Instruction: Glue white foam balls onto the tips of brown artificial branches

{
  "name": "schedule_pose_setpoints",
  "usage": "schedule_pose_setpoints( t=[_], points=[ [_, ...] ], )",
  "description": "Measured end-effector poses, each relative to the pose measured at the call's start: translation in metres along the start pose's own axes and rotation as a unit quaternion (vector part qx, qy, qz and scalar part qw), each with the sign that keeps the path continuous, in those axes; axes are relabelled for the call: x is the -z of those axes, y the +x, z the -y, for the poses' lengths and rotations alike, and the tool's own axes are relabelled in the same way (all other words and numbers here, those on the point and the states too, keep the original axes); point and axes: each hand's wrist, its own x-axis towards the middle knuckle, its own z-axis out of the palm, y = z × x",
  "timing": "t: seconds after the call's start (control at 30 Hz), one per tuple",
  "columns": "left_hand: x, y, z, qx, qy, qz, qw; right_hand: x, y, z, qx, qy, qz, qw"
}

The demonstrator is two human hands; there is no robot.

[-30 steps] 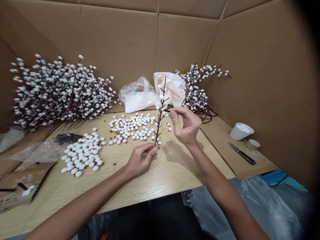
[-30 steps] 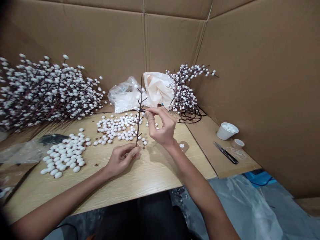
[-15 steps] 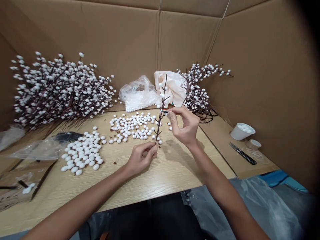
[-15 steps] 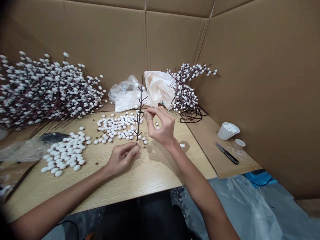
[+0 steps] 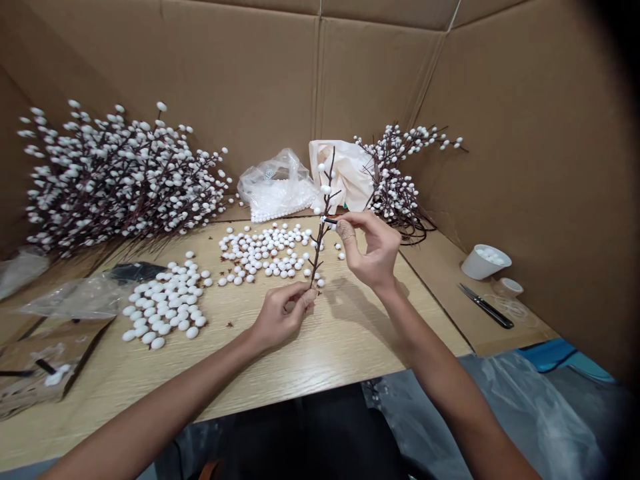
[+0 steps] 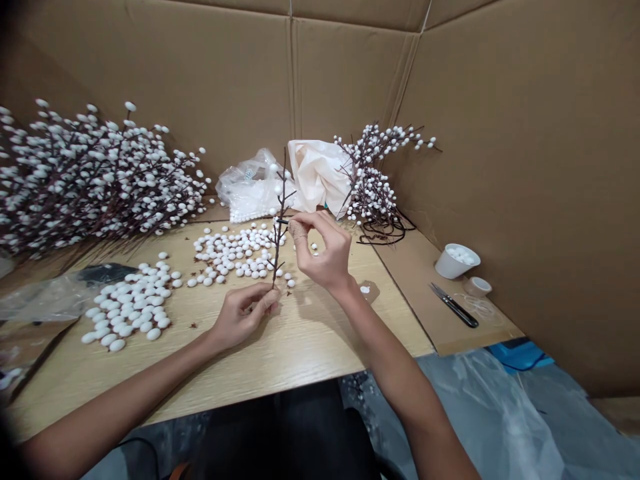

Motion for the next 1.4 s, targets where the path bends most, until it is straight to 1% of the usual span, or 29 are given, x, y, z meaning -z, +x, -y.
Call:
schedule_pose_setpoints(
  t=[0.23,0.4,0.5,0.6,0.73,0.83,0.9,1.1,1.4],
  points=[
    [0.000,0.000,-0.001,0.007,0.001,-0.003,1.000,0.000,0.000,0.001,-0.005,-0.002,0.012,1.000],
    [0.001,0.001,-0.001,0.006,0.009,-0.005,1.000,0.001,0.001,0.001,-0.009,-0.008,0.004,1.000],
    [0.001,0.001,-0.001,0.005,0.006,-0.002,1.000,0.000,0.001,0.001,-0.023,0.005,-0.003,1.000],
    [0.001,0.000,0.000,0.007,0.004,0.002,1.000,0.000,0.001,0.001,-0.041,0.037,-0.032,0.998],
    [0.001,0.000,0.000,0.007,0.007,0.006,1.000,0.000,0.004,-0.001,-0.071,0.082,-0.103,0.989],
    [0.002,0.000,0.003,0.003,0.010,0.016,1.000,0.002,0.009,-0.004,-0.089,0.089,-0.156,0.980],
    [0.001,-0.001,0.004,0.003,0.014,0.022,1.000,0.003,0.012,-0.006,-0.097,0.082,-0.172,0.977],
    [0.001,-0.001,0.002,0.014,0.018,0.033,0.999,0.003,0.013,-0.009,-0.093,0.111,-0.166,0.975],
    [0.002,-0.002,-0.002,0.015,0.034,0.046,0.998,0.002,0.012,-0.013,-0.115,0.120,-0.144,0.976]
  ],
)
